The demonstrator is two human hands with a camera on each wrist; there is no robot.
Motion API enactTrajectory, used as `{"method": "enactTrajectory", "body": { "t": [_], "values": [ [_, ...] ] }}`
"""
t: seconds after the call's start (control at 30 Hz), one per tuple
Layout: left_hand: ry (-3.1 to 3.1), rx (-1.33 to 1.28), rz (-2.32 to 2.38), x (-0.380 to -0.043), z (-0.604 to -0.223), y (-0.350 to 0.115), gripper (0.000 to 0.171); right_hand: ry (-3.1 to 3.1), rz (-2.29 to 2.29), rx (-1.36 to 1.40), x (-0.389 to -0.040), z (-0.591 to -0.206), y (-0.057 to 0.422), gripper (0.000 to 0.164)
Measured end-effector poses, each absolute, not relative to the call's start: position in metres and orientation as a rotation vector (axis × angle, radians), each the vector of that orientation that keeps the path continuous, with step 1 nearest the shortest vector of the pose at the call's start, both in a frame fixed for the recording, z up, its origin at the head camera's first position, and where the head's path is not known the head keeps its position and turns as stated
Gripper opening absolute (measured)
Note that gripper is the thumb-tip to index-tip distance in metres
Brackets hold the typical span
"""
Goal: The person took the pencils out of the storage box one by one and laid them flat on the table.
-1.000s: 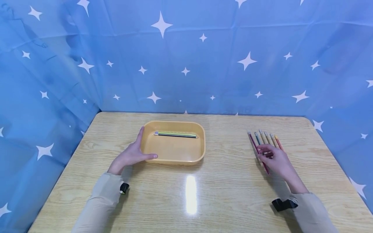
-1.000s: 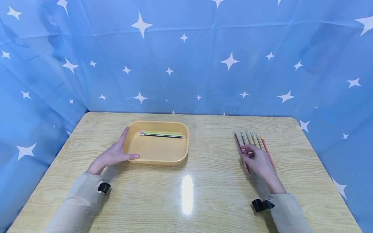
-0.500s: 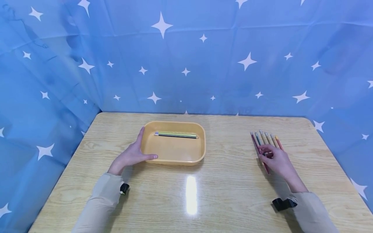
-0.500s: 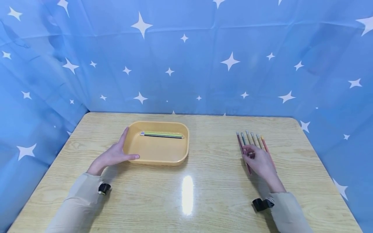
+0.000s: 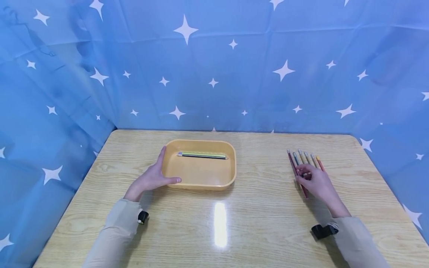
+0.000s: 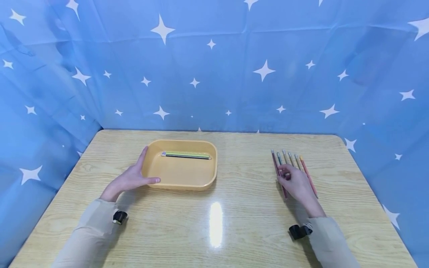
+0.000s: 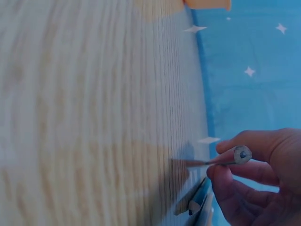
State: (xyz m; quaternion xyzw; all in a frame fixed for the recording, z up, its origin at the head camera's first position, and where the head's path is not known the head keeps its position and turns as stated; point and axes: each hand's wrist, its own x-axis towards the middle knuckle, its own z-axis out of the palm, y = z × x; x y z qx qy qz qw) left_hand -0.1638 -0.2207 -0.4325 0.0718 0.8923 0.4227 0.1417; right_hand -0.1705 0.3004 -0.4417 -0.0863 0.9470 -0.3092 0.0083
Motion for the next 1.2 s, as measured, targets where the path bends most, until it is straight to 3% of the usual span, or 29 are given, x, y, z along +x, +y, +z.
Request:
{"method": "enactTrajectory", "body": {
  "t": [1.2],
  "values": [
    [2.557, 0.208, 1.251, -0.1636, -0.4318, -0.2211, 0.128, 2.984, -1.073, -0.292, -0.1699, -0.4418, 0.3006, 0.028]
  ]
}}
